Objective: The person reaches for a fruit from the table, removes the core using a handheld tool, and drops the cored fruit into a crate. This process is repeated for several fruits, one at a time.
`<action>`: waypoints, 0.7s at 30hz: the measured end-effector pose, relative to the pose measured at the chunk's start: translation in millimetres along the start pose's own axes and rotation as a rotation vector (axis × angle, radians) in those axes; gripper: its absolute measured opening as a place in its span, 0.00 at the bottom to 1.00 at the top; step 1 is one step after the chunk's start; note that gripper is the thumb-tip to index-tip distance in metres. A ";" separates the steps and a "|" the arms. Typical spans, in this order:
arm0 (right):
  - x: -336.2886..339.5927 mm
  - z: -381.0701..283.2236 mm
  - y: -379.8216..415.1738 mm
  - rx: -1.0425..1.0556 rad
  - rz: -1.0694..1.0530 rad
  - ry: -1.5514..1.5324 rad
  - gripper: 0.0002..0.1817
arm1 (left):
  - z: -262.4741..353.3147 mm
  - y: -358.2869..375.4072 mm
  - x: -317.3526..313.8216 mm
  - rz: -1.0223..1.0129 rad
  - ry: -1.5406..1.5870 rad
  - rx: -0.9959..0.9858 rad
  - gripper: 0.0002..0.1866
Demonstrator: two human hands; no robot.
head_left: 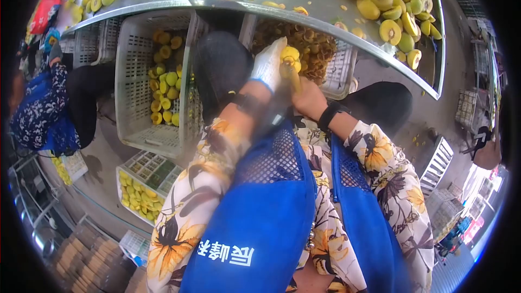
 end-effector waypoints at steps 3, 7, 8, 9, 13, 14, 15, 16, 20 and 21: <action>-8.2 0.1 1.1 -0.054 0.072 -0.151 0.10 | -4.2 -5.9 7.7 0.057 -0.104 -0.049 0.12; -22.4 5.4 -0.3 -0.531 -0.162 -0.767 0.07 | -0.5 0.8 6.9 0.096 -0.405 -0.184 0.14; -23.7 4.0 -1.2 -0.565 -0.153 -0.866 0.07 | 2.9 2.8 4.0 0.117 -0.493 -0.227 0.14; -24.7 3.0 -2.3 -0.598 -0.144 -0.965 0.06 | 4.9 3.6 0.1 0.105 -0.479 -0.223 0.15; -31.0 6.2 -0.1 -0.606 -0.161 -1.242 0.08 | 6.0 5.4 -5.3 0.082 -0.368 -0.211 0.14; -31.1 5.8 0.3 -0.615 -0.147 -1.227 0.08 | 5.6 5.1 -6.0 0.076 -0.327 -0.211 0.13; -30.4 3.8 0.8 -0.625 -0.132 -1.212 0.08 | 5.5 5.3 -6.0 0.066 -0.299 -0.186 0.13; -29.3 2.6 1.7 -0.635 -0.116 -1.196 0.08 | 5.8 5.8 -5.4 0.055 -0.269 -0.162 0.14; -18.8 0.8 2.2 -0.485 -0.105 -0.827 0.08 | 3.2 -1.0 -0.7 0.018 -0.189 -0.122 0.15; -15.4 -1.3 2.8 -0.464 -0.097 -0.766 0.08 | 5.3 1.5 -2.8 0.007 -0.193 -0.150 0.15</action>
Point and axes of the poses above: each hand's wrist, its own y-axis away from the middle knuckle, its own x-axis out of the back of the hand, z = x × y, the point moved 3 cm from there along -y, towards the middle knuckle, and after that the axes turned 1 degree about -z, right-handed, at the moved point
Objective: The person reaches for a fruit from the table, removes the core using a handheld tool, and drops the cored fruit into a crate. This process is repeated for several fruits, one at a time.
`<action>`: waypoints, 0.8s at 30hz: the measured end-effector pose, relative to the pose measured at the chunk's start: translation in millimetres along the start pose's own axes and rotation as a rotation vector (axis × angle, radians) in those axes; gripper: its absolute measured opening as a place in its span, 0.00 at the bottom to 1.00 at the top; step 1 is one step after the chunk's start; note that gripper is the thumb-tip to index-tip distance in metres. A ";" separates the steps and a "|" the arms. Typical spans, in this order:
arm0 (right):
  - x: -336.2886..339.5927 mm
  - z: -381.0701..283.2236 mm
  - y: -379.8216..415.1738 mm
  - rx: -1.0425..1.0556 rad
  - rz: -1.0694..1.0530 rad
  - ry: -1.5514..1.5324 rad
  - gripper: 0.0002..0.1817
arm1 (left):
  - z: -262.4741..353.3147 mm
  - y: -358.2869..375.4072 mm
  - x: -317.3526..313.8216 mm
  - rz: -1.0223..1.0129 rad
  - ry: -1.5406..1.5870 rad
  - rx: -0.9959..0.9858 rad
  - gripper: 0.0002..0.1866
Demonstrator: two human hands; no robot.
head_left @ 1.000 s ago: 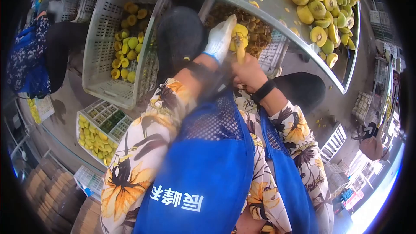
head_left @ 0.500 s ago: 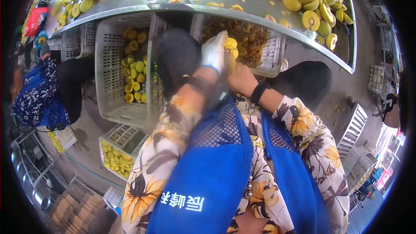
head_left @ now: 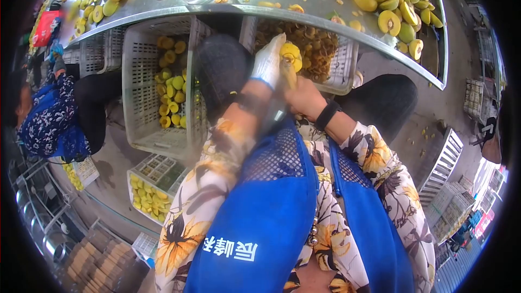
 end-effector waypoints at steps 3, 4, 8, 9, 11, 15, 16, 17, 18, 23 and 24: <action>3.5 -4.7 1.2 0.058 0.022 0.040 0.09 | 7.0 5.1 -4.1 -0.040 -0.001 -0.079 0.15; 5.7 -5.1 0.7 0.074 0.028 0.030 0.10 | 6.1 3.1 -4.0 -0.062 0.006 -0.097 0.14; 15.8 -4.5 -4.5 0.297 0.130 0.268 0.17 | 5.3 2.4 -9.1 -0.081 -0.083 -0.167 0.12; 17.5 -6.3 -1.2 0.297 0.145 0.267 0.19 | 7.3 4.7 -11.5 -0.084 -0.095 -0.177 0.12; 20.7 -3.2 -1.7 0.324 0.216 0.287 0.21 | 11.7 10.2 -17.4 -0.093 -0.118 -0.196 0.11; 17.5 10.2 -10.7 0.373 0.337 0.369 0.21 | 13.1 12.2 -19.5 -0.076 -0.119 -0.187 0.11; 14.8 8.0 -9.9 0.373 0.342 0.387 0.20 | 13.9 12.8 -19.8 -0.050 -0.108 -0.167 0.11; 12.8 5.1 -8.0 0.364 0.339 0.418 0.20 | 13.9 13.2 -19.1 -0.024 -0.096 -0.146 0.11; 10.8 -3.9 -1.8 0.354 0.335 0.449 0.19 | 12.5 11.4 -16.6 -0.015 -0.087 -0.155 0.11; 4.2 -4.5 -0.4 0.363 0.354 0.457 0.17 | 11.4 8.3 -11.2 0.065 -0.084 -0.175 0.14; 2.6 -3.5 -1.2 0.350 0.366 0.459 0.17 | 11.8 8.0 -9.0 0.067 -0.154 -0.154 0.16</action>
Point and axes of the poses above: each hand's wrist, its own y-axis away from the middle knuckle, its own x-axis out of the back of the hand, z = x × y, the point moved 3 cm from there along -y, towards the middle knuckle, and after that the axes turned 1 degree about -z, right-handed, at the moved point
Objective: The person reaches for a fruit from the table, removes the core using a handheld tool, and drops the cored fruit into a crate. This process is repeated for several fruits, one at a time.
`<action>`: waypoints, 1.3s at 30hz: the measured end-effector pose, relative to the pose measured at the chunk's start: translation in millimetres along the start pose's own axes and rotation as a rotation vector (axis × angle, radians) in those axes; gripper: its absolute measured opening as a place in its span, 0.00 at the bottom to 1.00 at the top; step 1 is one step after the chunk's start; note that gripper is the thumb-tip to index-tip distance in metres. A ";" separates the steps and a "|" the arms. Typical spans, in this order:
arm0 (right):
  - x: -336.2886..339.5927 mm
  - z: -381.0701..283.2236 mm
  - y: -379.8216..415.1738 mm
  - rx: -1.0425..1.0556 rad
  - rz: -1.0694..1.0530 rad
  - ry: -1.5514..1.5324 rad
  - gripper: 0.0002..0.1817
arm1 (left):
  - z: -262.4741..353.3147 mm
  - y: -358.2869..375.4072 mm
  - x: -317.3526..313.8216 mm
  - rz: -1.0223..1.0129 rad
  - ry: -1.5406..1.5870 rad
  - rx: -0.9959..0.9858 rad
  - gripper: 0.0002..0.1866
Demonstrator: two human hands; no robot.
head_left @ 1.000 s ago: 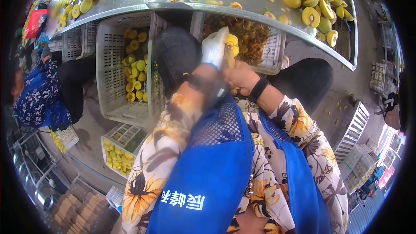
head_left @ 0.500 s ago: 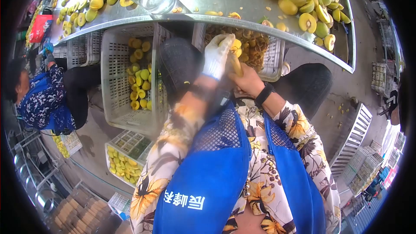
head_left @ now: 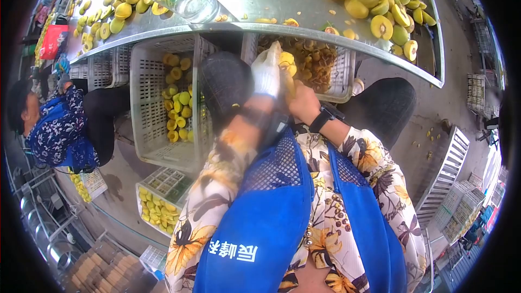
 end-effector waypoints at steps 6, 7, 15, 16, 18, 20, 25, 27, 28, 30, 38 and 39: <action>-8.4 7.1 -1.1 0.073 0.029 0.017 0.16 | -8.5 -6.4 13.7 -0.051 -0.207 0.037 0.20; -8.9 5.2 -1.7 0.099 0.037 0.017 0.16 | -12.7 -10.3 14.6 -0.056 -0.179 0.087 0.20; -8.1 0.6 3.7 -0.012 -0.061 0.005 0.15 | -42.9 -31.3 22.0 -0.195 -0.020 0.197 0.15; -13.9 5.1 4.9 0.123 0.059 0.173 0.15 | -45.7 -32.4 25.3 -0.226 -0.098 -0.001 0.15; -19.7 17.2 3.6 0.046 0.061 0.166 0.16 | -49.4 -35.3 26.8 -0.245 -0.146 -0.243 0.15; -20.0 22.2 1.7 -0.020 0.018 0.120 0.16 | -52.9 -42.3 24.1 -0.172 0.024 -0.165 0.12; -15.8 26.6 -6.7 0.005 -0.099 -0.044 0.13 | -36.5 -27.5 17.7 -0.172 0.023 -0.278 0.10; -11.2 22.4 -1.6 0.270 0.062 0.104 0.10 | -29.8 -24.1 15.2 -0.103 0.077 -0.052 0.11; -9.4 16.2 3.0 0.447 0.181 0.217 0.08 | -29.0 -22.9 15.3 -0.086 0.092 0.056 0.11; -6.8 15.2 -1.6 0.077 -0.095 -0.026 0.06 | -32.6 -26.3 15.3 -0.127 0.072 0.246 0.15; -0.5 -5.7 8.5 -0.112 -0.221 -0.266 0.04 | -31.8 -20.9 10.9 -0.125 0.233 0.335 0.13; -2.4 -0.4 7.9 0.026 -0.149 -0.190 0.04 | -34.9 -22.5 10.0 -0.126 0.230 0.331 0.13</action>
Point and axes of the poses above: each hand's wrist, its own y-axis away from the middle knuckle, its own x-axis out of the back of the hand, z = x × y, the point moved 3 cm from there along -y, towards the middle knuckle, and after that the axes turned 1 degree about -z, right-handed, at the moved point
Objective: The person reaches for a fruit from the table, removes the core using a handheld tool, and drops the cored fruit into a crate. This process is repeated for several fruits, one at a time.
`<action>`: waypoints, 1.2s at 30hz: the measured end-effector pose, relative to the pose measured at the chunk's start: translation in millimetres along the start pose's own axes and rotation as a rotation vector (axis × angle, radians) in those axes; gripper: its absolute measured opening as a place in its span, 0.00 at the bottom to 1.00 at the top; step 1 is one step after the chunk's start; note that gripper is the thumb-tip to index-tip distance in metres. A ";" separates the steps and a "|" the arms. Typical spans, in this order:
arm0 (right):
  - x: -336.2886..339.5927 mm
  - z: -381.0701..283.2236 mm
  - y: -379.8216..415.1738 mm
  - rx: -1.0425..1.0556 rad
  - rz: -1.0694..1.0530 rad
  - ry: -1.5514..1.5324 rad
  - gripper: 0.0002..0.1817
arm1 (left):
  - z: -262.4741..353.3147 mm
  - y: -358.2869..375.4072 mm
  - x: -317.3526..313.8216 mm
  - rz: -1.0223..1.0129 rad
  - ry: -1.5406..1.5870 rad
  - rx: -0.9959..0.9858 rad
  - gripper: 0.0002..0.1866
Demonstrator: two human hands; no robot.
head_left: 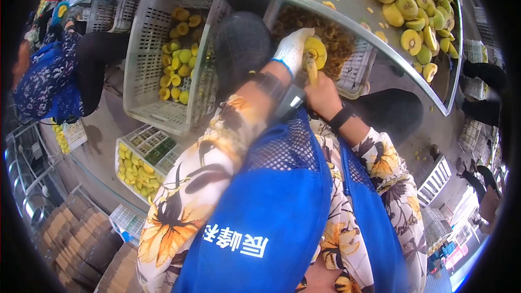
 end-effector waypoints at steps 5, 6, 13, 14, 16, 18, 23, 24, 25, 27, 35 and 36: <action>-0.6 15.9 0.2 -0.295 -0.298 -0.461 0.03 | 5.0 8.9 2.1 -0.013 -0.132 -0.079 0.12; 0.1 6.9 3.9 -0.435 -0.229 -0.521 0.02 | -11.3 -21.0 16.4 -0.113 0.000 0.057 0.13; 9.3 -14.9 8.4 -0.569 -0.253 -0.470 0.06 | -6.2 -12.4 8.0 -0.008 -0.027 0.041 0.13; 5.7 -11.4 5.5 -0.597 -0.291 -0.534 0.05 | -2.3 -8.9 6.6 0.016 -0.061 -0.038 0.13; 5.1 -6.3 4.7 -0.577 -0.342 -0.748 0.04 | 4.6 -2.1 4.3 0.041 -0.162 -0.125 0.14; 1.4 -4.1 4.8 -0.549 -0.321 -0.734 0.04 | 14.0 14.7 -6.7 0.075 -0.136 -0.095 0.14; -5.5 16.0 -1.0 -0.227 -0.128 -0.172 0.03 | 10.1 21.9 -15.8 0.078 0.038 -0.001 0.12; -5.8 15.4 -1.9 -0.216 -0.128 -0.129 0.04 | 7.1 16.2 -10.5 0.043 0.059 0.021 0.12; -4.2 8.1 0.5 -0.317 -0.185 -0.259 0.04 | 3.2 8.9 -4.5 0.009 0.080 0.046 0.13; -3.7 5.6 1.7 -0.447 -0.292 -0.563 0.04 | 1.5 2.1 -1.2 -0.044 0.131 0.081 0.13; -14.7 27.1 -9.4 0.406 0.095 0.080 0.09 | -17.6 -23.8 19.3 -0.255 0.301 0.034 0.18; -16.2 26.1 -7.0 0.401 0.103 0.114 0.10 | -13.0 -15.6 17.0 -0.174 0.273 0.096 0.18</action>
Point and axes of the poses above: each hand's wrist, its own y-axis away from the middle knuckle, its own x-axis out of the back of the hand, z = x × y, the point moved 3 cm from there along -y, towards the middle knuckle, and after that the axes turned 1 degree about -z, right-handed, at the moved point
